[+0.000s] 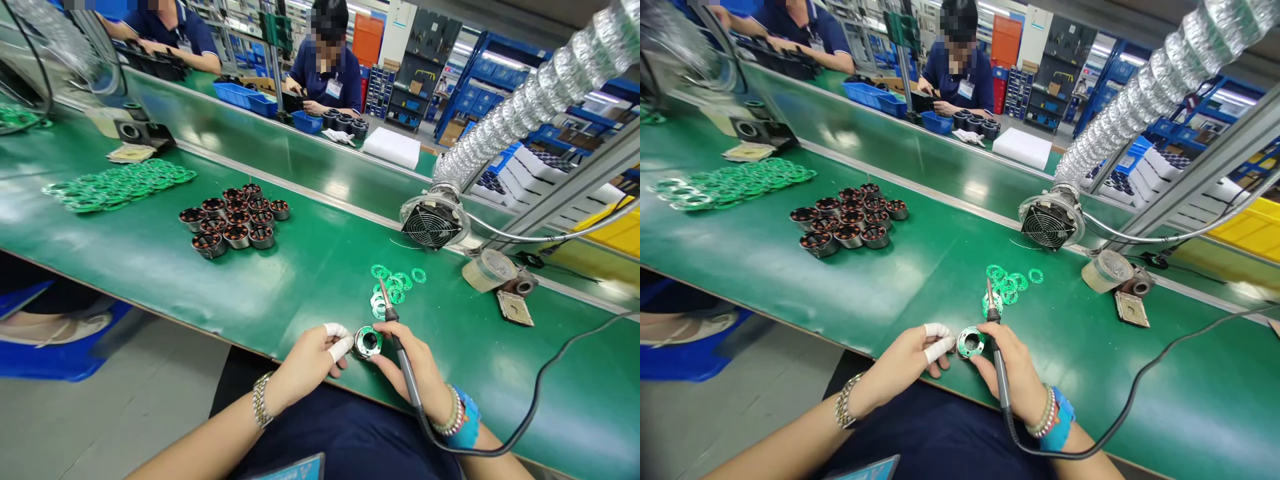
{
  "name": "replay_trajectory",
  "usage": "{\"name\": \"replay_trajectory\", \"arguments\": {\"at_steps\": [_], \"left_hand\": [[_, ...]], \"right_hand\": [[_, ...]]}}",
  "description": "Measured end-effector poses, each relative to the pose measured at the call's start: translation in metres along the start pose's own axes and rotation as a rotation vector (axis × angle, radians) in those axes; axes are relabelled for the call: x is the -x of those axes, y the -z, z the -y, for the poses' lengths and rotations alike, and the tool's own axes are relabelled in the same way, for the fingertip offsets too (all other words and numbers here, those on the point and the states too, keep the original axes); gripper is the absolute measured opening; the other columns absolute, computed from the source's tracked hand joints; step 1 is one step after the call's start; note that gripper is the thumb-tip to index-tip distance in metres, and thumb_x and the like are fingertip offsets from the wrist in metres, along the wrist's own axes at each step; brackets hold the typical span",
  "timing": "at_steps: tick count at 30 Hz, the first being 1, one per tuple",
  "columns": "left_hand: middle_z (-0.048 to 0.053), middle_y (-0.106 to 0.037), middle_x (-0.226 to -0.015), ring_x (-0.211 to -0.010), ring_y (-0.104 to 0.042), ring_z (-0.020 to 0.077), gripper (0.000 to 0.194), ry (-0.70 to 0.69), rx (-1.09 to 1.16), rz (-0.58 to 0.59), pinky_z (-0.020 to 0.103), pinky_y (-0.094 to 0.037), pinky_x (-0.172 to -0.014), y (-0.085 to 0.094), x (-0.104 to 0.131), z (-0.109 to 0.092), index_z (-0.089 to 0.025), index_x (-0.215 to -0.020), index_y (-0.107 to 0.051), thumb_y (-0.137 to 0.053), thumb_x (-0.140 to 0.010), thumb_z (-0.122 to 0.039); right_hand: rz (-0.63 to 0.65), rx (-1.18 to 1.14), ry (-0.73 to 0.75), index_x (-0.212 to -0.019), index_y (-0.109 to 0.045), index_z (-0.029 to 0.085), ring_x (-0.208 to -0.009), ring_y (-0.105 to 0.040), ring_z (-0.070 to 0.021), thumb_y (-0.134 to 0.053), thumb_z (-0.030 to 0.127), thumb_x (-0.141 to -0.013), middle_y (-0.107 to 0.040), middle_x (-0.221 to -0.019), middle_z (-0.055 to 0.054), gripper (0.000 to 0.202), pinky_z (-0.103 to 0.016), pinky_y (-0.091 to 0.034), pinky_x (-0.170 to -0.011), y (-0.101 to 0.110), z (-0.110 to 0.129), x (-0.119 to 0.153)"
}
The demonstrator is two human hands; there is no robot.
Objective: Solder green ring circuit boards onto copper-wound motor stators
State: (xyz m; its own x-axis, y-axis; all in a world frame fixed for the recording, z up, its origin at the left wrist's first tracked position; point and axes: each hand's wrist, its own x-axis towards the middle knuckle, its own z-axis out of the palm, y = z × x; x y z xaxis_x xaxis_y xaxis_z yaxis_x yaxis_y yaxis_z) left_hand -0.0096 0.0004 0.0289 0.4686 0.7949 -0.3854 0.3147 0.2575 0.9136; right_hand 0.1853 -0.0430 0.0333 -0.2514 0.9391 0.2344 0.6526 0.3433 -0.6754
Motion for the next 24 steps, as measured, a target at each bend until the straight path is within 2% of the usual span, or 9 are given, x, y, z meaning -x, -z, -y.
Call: {"name": "replay_trajectory", "arguments": {"at_steps": [2, 3, 7, 8, 10, 13, 17, 19, 24], "left_hand": [[0.003, -0.061, -0.063, -0.050, -0.057, 0.0114, 0.022, -0.046, -0.012, -0.027, 0.022, -0.048, -0.049, -0.003, 0.001, 0.002, -0.012, -0.080, -0.058, -0.045, -0.084, -0.030], [0.003, -0.062, -0.064, -0.053, -0.058, 0.0123, 0.021, -0.120, -0.065, -0.058, 0.022, -0.048, -0.051, -0.005, 0.002, 0.005, -0.012, -0.078, -0.058, -0.045, -0.084, -0.027], [0.008, -0.067, -0.082, -0.075, -0.063, 0.0183, 0.016, -0.685, -0.498, -0.124, 0.029, -0.051, -0.067, 0.000, 0.012, 0.023, -0.015, -0.084, -0.063, -0.047, -0.083, -0.018], [0.008, -0.068, -0.089, -0.079, -0.063, 0.0186, 0.017, -0.791, -0.574, -0.124, 0.030, -0.051, -0.071, 0.004, 0.013, 0.026, -0.016, -0.091, -0.063, -0.048, -0.083, -0.016], [0.008, -0.067, -0.095, -0.084, -0.063, 0.0174, 0.022, -0.865, -0.635, -0.161, 0.028, -0.051, -0.074, 0.013, 0.011, 0.029, -0.017, -0.102, -0.060, -0.047, -0.084, -0.014], [0.007, -0.067, -0.095, -0.085, -0.062, 0.0157, 0.022, -0.820, -0.654, -0.203, 0.027, -0.050, -0.076, 0.024, -0.002, 0.024, -0.018, -0.103, -0.060, -0.045, -0.087, -0.016], [0.006, -0.066, -0.091, -0.082, -0.060, 0.0152, 0.020, -0.766, -0.618, -0.101, 0.026, -0.049, -0.075, 0.026, -0.019, 0.014, -0.019, -0.094, -0.064, -0.045, -0.087, -0.020], [0.005, -0.066, -0.086, -0.079, -0.060, 0.0151, 0.017, -0.698, -0.500, -0.078, 0.027, -0.048, -0.074, 0.023, -0.021, 0.008, -0.019, -0.086, -0.065, -0.048, -0.085, -0.021], [0.002, -0.060, -0.071, -0.062, -0.058, 0.0122, 0.016, -0.371, -0.002, 0.054, 0.024, -0.050, -0.061, 0.012, -0.017, 0.000, -0.013, -0.077, -0.058, -0.051, -0.082, -0.027]], "right_hand": [[-0.011, 0.007, -0.003, -0.115, -0.045, 0.022, -0.090, -0.059, -0.0170, -0.059, 0.019, -0.080, -0.060, -0.103, -0.006, 0.038, -0.029, -0.050, -0.080, 0.000, 0.000, 0.000], [-0.015, 0.009, -0.001, -0.115, -0.045, 0.022, -0.089, -0.059, -0.0169, -0.059, 0.019, -0.080, -0.060, -0.102, -0.006, 0.038, -0.029, -0.050, -0.080, 0.000, 0.001, 0.000], [-0.014, 0.010, 0.013, -0.116, -0.045, 0.022, -0.089, -0.060, -0.0166, -0.058, 0.019, -0.081, -0.060, -0.101, -0.006, 0.038, -0.028, -0.050, -0.080, 0.000, 0.002, 0.000], [-0.011, 0.009, 0.018, -0.116, -0.045, 0.022, -0.089, -0.059, -0.0166, -0.058, 0.019, -0.080, -0.060, -0.102, -0.006, 0.038, -0.028, -0.050, -0.080, 0.000, 0.002, 0.000], [0.001, 0.011, 0.027, -0.115, -0.046, 0.022, -0.090, -0.060, -0.0164, -0.058, 0.019, -0.080, -0.061, -0.102, -0.006, 0.037, -0.028, -0.050, -0.081, 0.001, 0.002, -0.001], [0.013, 0.020, 0.042, -0.115, -0.047, 0.022, -0.089, -0.060, -0.0165, -0.058, 0.020, -0.081, -0.062, -0.100, -0.006, 0.036, -0.028, -0.051, -0.080, 0.005, 0.003, -0.003], [0.017, 0.020, 0.058, -0.115, -0.047, 0.021, -0.090, -0.061, -0.0168, -0.057, 0.021, -0.081, -0.062, -0.100, -0.006, 0.036, -0.029, -0.051, -0.081, 0.009, 0.006, -0.006], [0.016, 0.025, 0.061, -0.115, -0.048, 0.022, -0.089, -0.062, -0.0170, -0.057, 0.021, -0.081, -0.062, -0.099, -0.006, 0.036, -0.029, -0.052, -0.081, 0.009, 0.005, -0.006], [-0.017, 0.053, 0.049, -0.113, -0.049, 0.021, -0.087, -0.062, -0.0180, -0.058, 0.021, -0.080, -0.062, -0.098, -0.007, 0.034, -0.030, -0.052, -0.078, 0.004, 0.004, -0.005]]}}
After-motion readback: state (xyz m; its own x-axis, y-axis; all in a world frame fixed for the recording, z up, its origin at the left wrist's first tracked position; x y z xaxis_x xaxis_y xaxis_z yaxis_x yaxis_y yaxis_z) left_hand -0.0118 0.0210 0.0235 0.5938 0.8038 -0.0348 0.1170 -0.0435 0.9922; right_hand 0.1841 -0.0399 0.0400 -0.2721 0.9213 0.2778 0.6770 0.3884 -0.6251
